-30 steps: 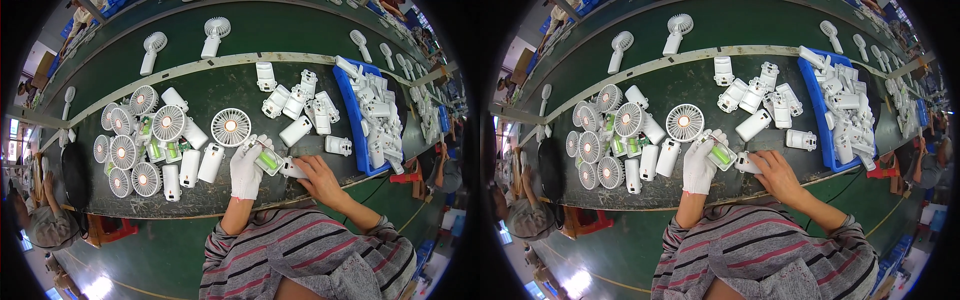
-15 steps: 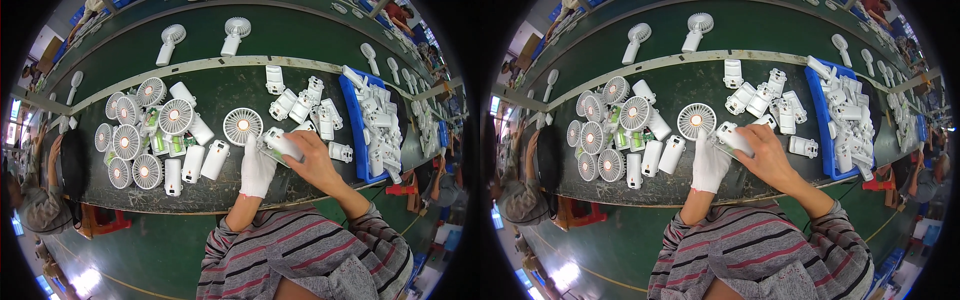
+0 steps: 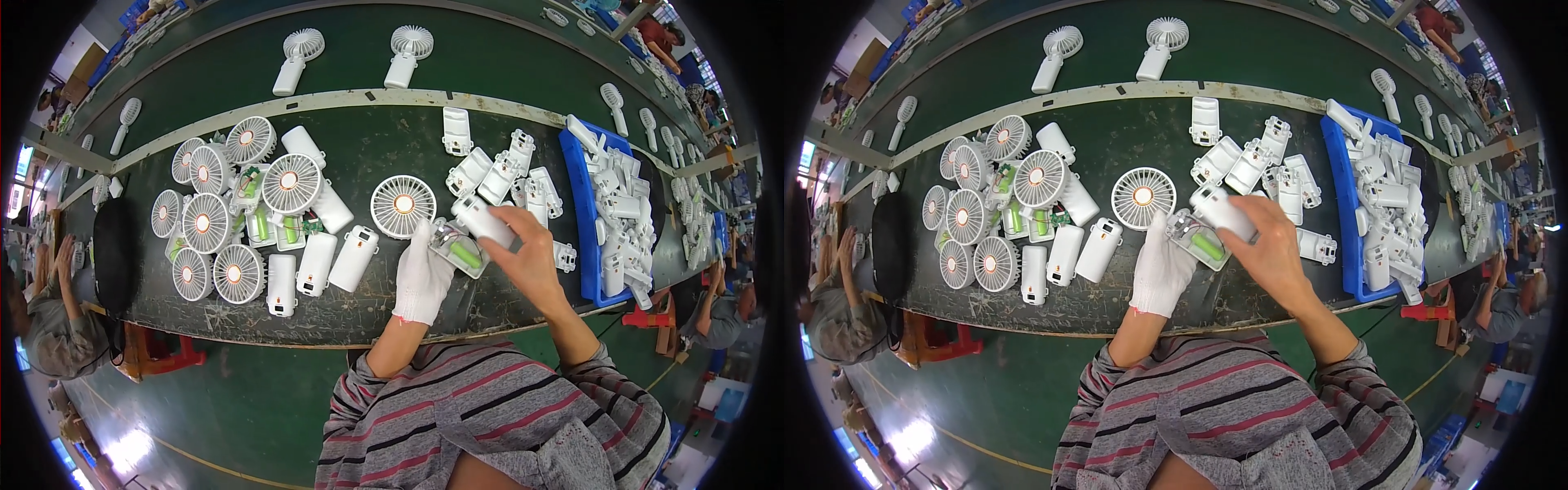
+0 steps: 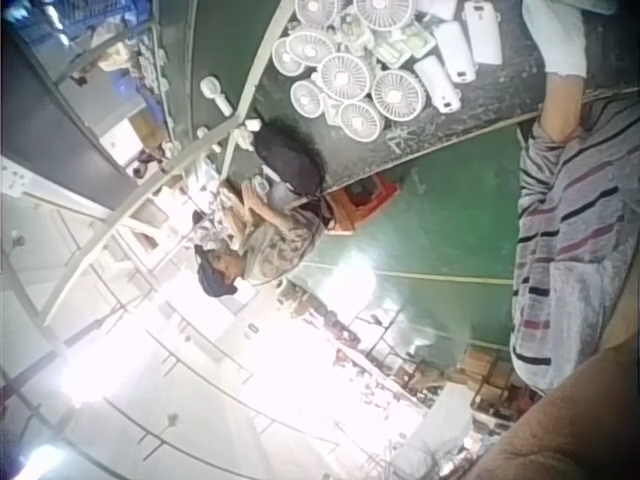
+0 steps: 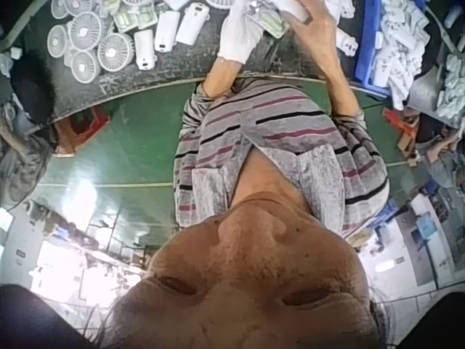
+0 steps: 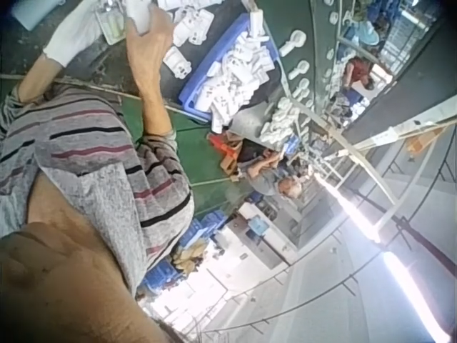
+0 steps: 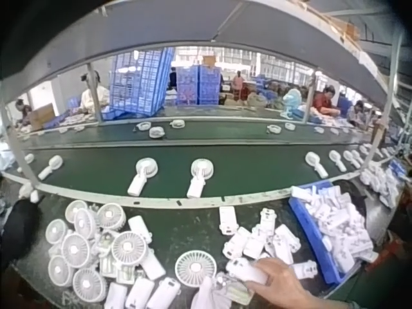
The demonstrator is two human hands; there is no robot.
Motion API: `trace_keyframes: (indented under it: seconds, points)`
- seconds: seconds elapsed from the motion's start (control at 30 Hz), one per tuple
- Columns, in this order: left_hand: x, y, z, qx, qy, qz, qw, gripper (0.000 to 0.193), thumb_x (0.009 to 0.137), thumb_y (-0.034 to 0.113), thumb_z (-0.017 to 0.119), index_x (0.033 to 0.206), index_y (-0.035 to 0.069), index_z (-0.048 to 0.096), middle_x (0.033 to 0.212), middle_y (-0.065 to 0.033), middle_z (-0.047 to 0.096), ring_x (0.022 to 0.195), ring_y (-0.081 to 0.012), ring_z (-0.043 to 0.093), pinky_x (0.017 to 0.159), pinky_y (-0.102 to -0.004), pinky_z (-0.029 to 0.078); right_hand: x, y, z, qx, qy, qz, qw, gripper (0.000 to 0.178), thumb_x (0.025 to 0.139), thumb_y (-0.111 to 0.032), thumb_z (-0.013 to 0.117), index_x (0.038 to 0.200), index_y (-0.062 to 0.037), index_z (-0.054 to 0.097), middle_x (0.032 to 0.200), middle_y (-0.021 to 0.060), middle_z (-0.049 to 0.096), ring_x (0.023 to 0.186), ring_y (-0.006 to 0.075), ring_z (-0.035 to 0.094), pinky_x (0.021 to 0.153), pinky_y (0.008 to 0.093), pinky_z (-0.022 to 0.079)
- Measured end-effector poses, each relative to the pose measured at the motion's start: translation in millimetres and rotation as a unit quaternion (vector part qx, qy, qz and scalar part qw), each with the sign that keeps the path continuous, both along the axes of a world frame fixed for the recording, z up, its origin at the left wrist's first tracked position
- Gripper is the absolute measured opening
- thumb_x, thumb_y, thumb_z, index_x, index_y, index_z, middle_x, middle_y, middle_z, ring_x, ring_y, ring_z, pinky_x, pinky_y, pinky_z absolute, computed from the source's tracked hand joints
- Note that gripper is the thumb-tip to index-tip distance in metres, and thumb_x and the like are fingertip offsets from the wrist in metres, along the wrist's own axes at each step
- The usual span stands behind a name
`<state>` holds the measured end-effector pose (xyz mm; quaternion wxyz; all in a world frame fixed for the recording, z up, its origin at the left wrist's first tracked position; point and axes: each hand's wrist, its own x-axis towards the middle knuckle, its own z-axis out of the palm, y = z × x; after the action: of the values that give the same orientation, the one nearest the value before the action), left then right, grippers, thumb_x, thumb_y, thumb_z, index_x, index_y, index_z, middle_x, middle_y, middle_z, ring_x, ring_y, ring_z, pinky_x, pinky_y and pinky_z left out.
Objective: The person assembles portable fans by connecting the wiring and battery components into the handle casings, attaching the fan heads, and placing the assembled fans onto the conveyor belt.
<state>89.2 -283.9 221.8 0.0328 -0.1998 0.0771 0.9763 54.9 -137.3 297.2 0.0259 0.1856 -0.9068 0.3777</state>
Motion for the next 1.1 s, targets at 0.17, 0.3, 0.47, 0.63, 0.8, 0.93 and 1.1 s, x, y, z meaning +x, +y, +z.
trace_keyframes:
  seconds: [0.17, 0.3, 0.47, 0.63, 0.8, 0.93, 1.1]
  points:
    - [4.7, -2.8, -0.2, 0.000, -0.003, -0.015, 1.000, 0.029, 0.094, 0.018, 0.049, 0.112, -0.005, 0.047, 0.110, -0.0187, 0.054, 0.101, -0.0284, 0.054, 0.091, -0.0427, 0.044, -1.3, -10.7, -7.3, 0.002, 0.067, 0.060, 0.996, 0.025, 0.075, -0.004, 0.066, 0.099, -0.0038, 0.063, 0.103, 0.0112, 0.057, 0.098, 0.0302, 0.051, 0.085, 0.0373, 0.043]
    - [8.2, -2.1, -5.7, -0.026, -0.010, -0.001, 1.000, 0.025, 0.094, 0.013, 0.049, 0.111, -0.006, 0.050, 0.108, -0.0158, 0.056, 0.098, -0.0241, 0.055, 0.088, -0.0379, 0.045, 6.2, -19.5, -23.0, -0.031, 0.045, 0.116, 0.992, 0.014, 0.075, -0.003, 0.065, 0.089, -0.0028, 0.065, 0.094, 0.0083, 0.058, 0.092, 0.0275, 0.051, 0.079, 0.0357, 0.044]
    - [11.0, -3.1, -5.7, -0.084, -0.020, -0.007, 0.996, 0.024, 0.094, 0.009, 0.048, 0.111, -0.007, 0.052, 0.106, -0.0134, 0.057, 0.096, -0.0196, 0.055, 0.086, -0.0326, 0.045, 4.3, -17.2, -28.7, 0.000, 0.050, 0.147, 0.988, 0.009, 0.076, -0.004, 0.065, 0.086, -0.0020, 0.065, 0.094, 0.0096, 0.058, 0.088, 0.0267, 0.052, 0.075, 0.0342, 0.044]
    - [10.6, -1.9, -5.2, -0.093, -0.006, -0.002, 0.996, 0.024, 0.094, 0.008, 0.047, 0.112, -0.008, 0.052, 0.106, -0.0132, 0.057, 0.094, -0.0189, 0.056, 0.085, -0.0316, 0.045, 1.7, -22.8, -32.8, -0.086, -0.131, 0.065, 0.985, 0.008, 0.077, -0.004, 0.066, 0.084, 0.0001, 0.065, 0.089, 0.0077, 0.058, 0.078, 0.0175, 0.053, 0.068, 0.0272, 0.043]
    - [12.2, -1.5, -0.6, -0.093, -0.010, -0.009, 0.996, 0.025, 0.095, 0.009, 0.046, 0.112, -0.009, 0.051, 0.106, -0.0135, 0.057, 0.093, -0.0190, 0.056, 0.083, -0.0307, 0.046, -0.6, -21.2, -40.6, -0.129, -0.167, 0.044, 0.977, 0.008, 0.077, -0.004, 0.068, 0.083, 0.0012, 0.066, 0.087, 0.0027, 0.057, 0.070, 0.0061, 0.051, 0.061, 0.0204, 0.041]
    - [14.7, -3.1, 1.0, -0.100, -0.020, -0.012, 0.995, 0.025, 0.095, 0.010, 0.046, 0.112, -0.009, 0.051, 0.106, -0.0134, 0.057, 0.091, -0.0185, 0.056, 0.081, -0.0305, 0.046, -0.3, -21.9, -41.2, -0.147, -0.182, 0.052, 0.971, 0.008, 0.077, -0.003, 0.068, 0.083, 0.0013, 0.066, 0.087, 0.0024, 0.057, 0.070, 0.0053, 0.051, 0.061, 0.0195, 0.041]
    - [14.4, -0.7, -1.9, -0.113, -0.018, -0.001, 0.993, 0.025, 0.095, 0.009, 0.046, 0.112, -0.008, 0.051, 0.105, -0.0127, 0.057, 0.088, -0.0174, 0.056, 0.079, -0.0295, 0.047, 0.4, -22.2, -41.3, -0.132, -0.170, 0.058, 0.975, 0.008, 0.076, -0.003, 0.068, 0.082, 0.0015, 0.066, 0.087, 0.0038, 0.057, 0.073, 0.0077, 0.052, 0.064, 0.0207, 0.041]
